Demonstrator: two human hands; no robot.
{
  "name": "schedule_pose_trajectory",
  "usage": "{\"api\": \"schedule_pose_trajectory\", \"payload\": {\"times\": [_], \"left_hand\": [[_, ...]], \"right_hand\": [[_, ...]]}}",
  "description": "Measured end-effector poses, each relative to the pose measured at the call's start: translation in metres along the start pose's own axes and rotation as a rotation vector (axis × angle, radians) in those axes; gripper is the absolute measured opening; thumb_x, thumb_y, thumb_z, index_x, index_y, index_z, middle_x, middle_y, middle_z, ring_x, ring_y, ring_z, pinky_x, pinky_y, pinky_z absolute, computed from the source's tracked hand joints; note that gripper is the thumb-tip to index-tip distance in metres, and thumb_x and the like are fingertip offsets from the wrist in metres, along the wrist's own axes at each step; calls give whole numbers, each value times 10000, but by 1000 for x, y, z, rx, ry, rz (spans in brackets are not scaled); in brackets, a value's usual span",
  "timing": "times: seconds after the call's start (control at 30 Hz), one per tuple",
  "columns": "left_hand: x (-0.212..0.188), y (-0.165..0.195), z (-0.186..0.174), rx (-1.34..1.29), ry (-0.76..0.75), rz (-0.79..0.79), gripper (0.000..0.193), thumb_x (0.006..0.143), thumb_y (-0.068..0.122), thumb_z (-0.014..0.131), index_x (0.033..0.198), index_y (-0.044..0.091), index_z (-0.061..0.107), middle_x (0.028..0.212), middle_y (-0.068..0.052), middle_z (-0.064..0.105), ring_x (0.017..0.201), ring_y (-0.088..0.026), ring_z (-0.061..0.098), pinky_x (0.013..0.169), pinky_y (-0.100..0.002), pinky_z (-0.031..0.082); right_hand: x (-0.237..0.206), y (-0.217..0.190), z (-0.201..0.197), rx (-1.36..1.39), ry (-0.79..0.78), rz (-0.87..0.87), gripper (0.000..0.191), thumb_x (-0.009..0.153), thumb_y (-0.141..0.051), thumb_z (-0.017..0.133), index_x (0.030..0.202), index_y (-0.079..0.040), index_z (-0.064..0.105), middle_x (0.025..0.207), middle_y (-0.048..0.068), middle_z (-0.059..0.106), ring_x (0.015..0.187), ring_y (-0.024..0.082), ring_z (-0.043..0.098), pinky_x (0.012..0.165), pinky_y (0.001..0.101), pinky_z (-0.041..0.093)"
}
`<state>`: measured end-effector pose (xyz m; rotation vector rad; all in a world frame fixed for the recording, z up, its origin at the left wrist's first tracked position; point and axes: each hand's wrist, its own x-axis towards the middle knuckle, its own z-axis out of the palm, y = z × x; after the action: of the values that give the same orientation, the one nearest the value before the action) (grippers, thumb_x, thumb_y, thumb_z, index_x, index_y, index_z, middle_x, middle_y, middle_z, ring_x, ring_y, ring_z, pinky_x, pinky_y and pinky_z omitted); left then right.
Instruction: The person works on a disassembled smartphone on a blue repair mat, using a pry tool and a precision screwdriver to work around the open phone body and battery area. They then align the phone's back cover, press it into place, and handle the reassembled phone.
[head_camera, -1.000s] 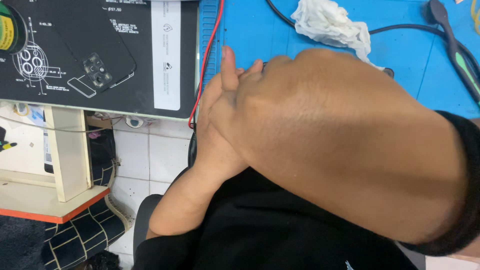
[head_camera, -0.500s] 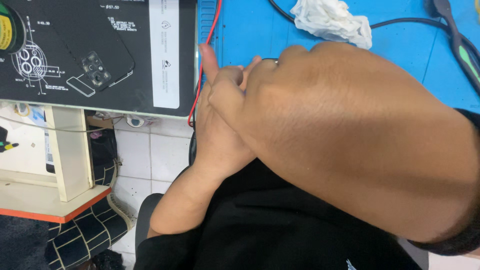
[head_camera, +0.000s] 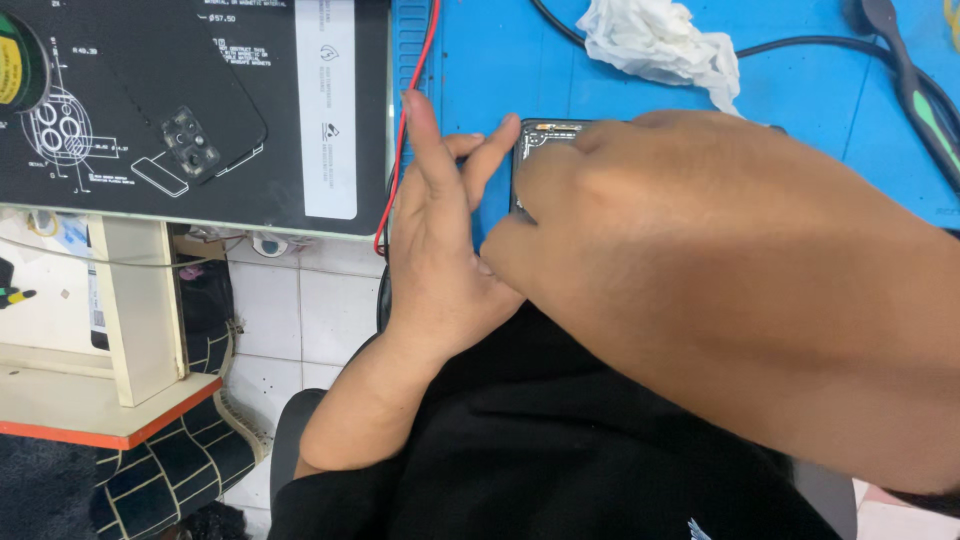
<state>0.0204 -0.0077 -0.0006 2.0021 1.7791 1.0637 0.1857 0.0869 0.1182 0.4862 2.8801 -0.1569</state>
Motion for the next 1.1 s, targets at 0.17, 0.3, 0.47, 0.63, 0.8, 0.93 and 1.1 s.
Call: {"api": "schedule_pose_trajectory", "payload": {"times": [0.17,0.3,0.47,0.63,0.8,0.93,1.1], "left_hand": [[-3,-5,0,2,-4,28,1362,798,279,959,1581,-48,-105,1460,-142,620,1293,-289,562,1156,-408,422],[-4,-7,0,1,-2,43,1405,817,296,979,1627,-42,-119,1471,-136,618,1241,-269,580,1128,-375,433],[-3,-6,0,-11,-18,21,1377,800,296,981,1587,-50,-95,1459,-154,625,1268,-289,580,1148,-401,441],[-2,-5,0,1,-10,24,1352,791,302,980,1564,-28,-79,1453,-149,625,1277,-290,570,1158,-407,424],[-2,-5,0,-7,-19,21,1333,796,298,976,1565,-32,-62,1464,-147,619,1279,-295,564,1168,-409,417],[-3,-5,0,12,-20,13,1335,795,319,974,1568,-30,-58,1462,-139,619,1300,-296,555,1174,-407,410],[-2,-5,0,15,-27,8,1327,796,328,968,1560,-32,-55,1453,-139,620,1303,-298,553,1167,-408,410]], "right_hand": [[-3,21,1,149,75,58,198,829,-309,732,975,-178,759,845,17,657,761,201,691,595,346,519],[-10,25,17,194,182,176,161,859,-311,750,915,-166,790,710,3,671,644,229,670,513,381,489],[-13,29,25,209,53,266,146,868,-300,752,844,-156,764,667,22,653,609,225,660,522,372,500],[-12,23,21,158,50,262,205,882,-306,757,772,-137,721,642,26,615,585,217,637,520,370,491],[-15,21,20,146,206,159,216,853,-257,784,752,-94,685,639,37,588,599,236,628,523,379,481],[-13,21,19,161,211,110,191,843,-239,781,771,-88,689,643,35,581,634,239,642,536,384,489],[-10,18,14,165,250,70,201,834,-212,775,730,-83,662,650,39,582,652,252,652,557,388,504]]}}
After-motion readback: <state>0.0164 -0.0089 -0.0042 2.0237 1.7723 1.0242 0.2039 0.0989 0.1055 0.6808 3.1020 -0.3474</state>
